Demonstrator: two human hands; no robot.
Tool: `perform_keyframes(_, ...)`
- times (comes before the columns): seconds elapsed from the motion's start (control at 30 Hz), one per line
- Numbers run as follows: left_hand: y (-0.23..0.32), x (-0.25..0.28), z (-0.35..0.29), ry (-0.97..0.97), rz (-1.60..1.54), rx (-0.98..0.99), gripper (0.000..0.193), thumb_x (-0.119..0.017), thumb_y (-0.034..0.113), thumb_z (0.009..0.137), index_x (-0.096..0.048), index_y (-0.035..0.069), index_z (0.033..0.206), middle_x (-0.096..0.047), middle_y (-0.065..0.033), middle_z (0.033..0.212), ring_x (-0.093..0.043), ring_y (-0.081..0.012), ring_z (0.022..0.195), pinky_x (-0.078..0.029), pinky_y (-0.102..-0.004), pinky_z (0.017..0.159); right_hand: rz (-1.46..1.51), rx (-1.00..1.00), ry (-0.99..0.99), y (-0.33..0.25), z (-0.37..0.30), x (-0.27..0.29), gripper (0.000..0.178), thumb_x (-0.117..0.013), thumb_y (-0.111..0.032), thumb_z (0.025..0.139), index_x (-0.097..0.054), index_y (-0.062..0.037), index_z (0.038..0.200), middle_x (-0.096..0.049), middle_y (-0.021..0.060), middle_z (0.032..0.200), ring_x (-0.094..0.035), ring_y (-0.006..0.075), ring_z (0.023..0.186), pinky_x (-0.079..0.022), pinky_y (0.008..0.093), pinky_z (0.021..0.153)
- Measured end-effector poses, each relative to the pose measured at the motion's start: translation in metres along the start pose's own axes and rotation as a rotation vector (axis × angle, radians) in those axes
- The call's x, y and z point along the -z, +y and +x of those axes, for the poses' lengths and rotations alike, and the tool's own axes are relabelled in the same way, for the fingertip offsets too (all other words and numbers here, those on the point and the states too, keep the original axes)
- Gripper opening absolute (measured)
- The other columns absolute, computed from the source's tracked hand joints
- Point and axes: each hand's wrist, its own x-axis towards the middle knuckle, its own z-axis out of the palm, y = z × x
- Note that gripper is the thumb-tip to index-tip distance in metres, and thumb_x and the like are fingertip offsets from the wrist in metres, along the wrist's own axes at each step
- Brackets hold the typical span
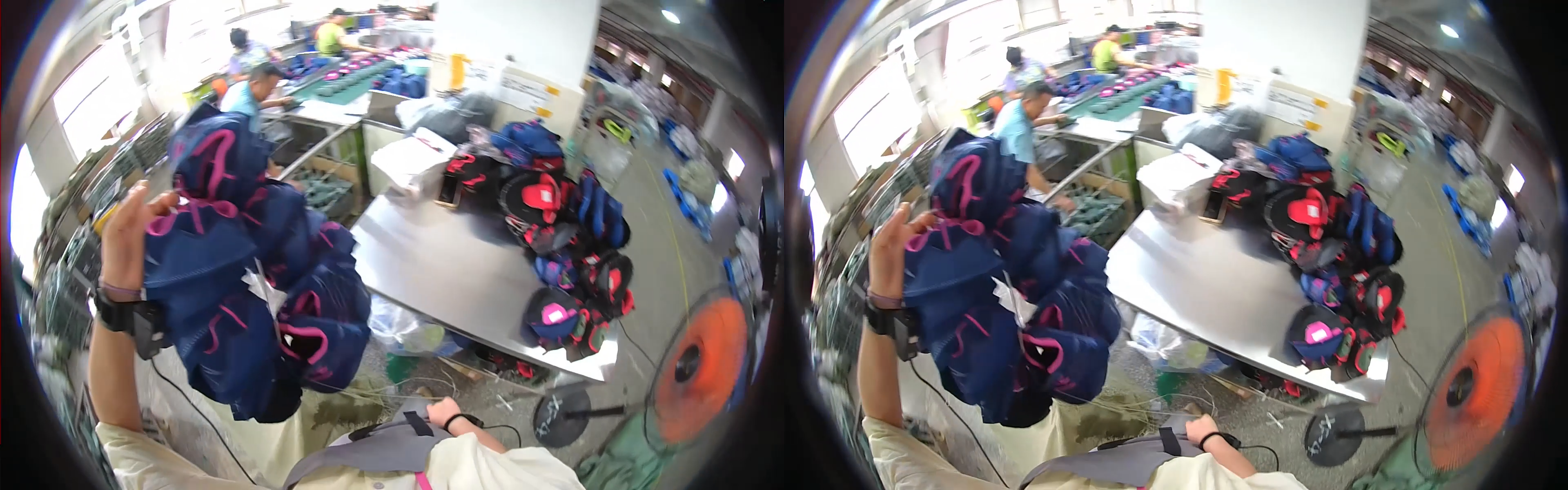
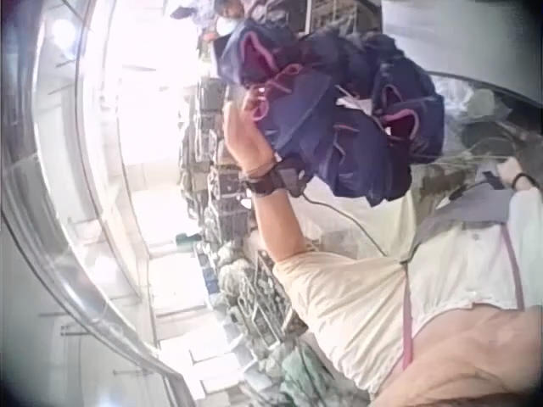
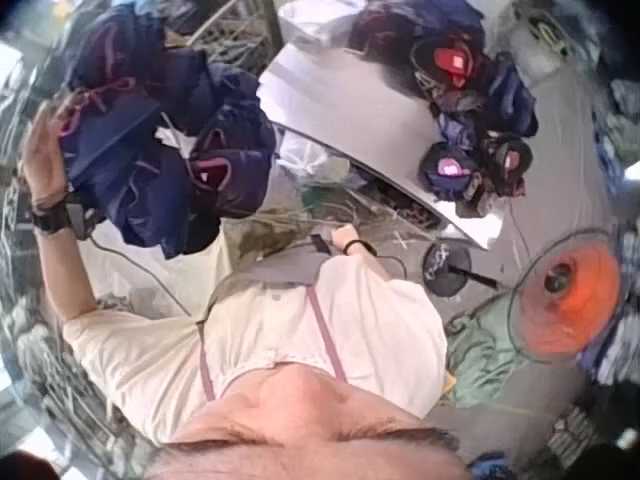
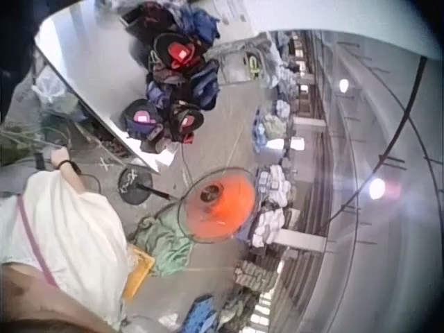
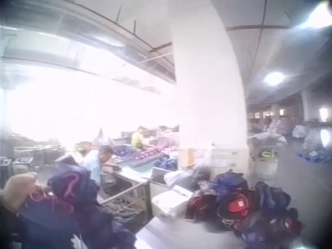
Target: Gathering shoe components from bags and arranging them on an assembly line table.
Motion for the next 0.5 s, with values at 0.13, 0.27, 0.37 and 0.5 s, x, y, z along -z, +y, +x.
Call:
perform_keyframes(0.13, 0.046, 0.150, -0.055, 0.247, -0.340, 0.071, 0.026, -0.056, 0.024, 0.083, -0.051, 0.004, 0.098, -0.059, -0.0112, 0.090, -0.057, -0.0202, 0.088, -0.045, -0.0295, 0.080, -0.071, 0.188, -0.017, 0.013, -0.009, -0.038, 0.023, -0.039, -0.021, 0.082, -0.059, -0.0095, 0.079, -0.064, 0.0103, 0.067, -0.063, 0.0256, 0.062, -0.047, 0.0414, 0.056)
perform_keyframes(0.27, 0.066, 0.274, -0.115, 0.756, -0.264, -0.074, 0.025, -0.061, 0.018, 0.078, -0.046, 0.005, 0.092, -0.054, -0.0087, 0.088, -0.056, -0.0212, 0.079, -0.050, -0.0315, 0.068, -0.091, 0.459, -0.063, 0.004, 0.008, -0.014, 0.025, -0.035, -0.020, 0.084, -0.056, -0.0087, 0.082, -0.064, 0.0138, 0.070, -0.063, 0.0295, 0.063, -0.046, 0.0425, 0.058)
perform_keyframes(0.37, 0.094, 0.328, -0.170, 1.004, -0.240, -0.232, 0.030, -0.066, 0.009, 0.071, -0.044, 0.003, 0.089, -0.047, -0.0045, 0.081, -0.053, -0.0199, 0.074, -0.049, -0.0245, 0.058, -0.187, 0.215, -0.482, 0.004, 0.029, -0.005, 0.033, -0.032, -0.025, 0.086, -0.058, -0.0100, 0.100, -0.062, 0.0160, 0.099, -0.060, 0.0304, 0.092, -0.047, 0.0427, 0.078)
perform_keyframes(0.5, 0.106, 0.267, -0.206, 1.019, -0.330, -0.025, 0.034, -0.067, 0.019, 0.069, -0.043, 0.011, 0.092, -0.042, -0.0011, 0.095, -0.047, -0.0181, 0.080, -0.044, -0.0339, 0.074, -0.182, 0.503, -0.432, 0.027, 0.046, 0.001, 0.032, -0.039, -0.025, 0.083, -0.057, -0.0129, 0.108, -0.061, 0.0119, 0.101, -0.058, 0.0304, 0.094, -0.045, 0.0410, 0.082)
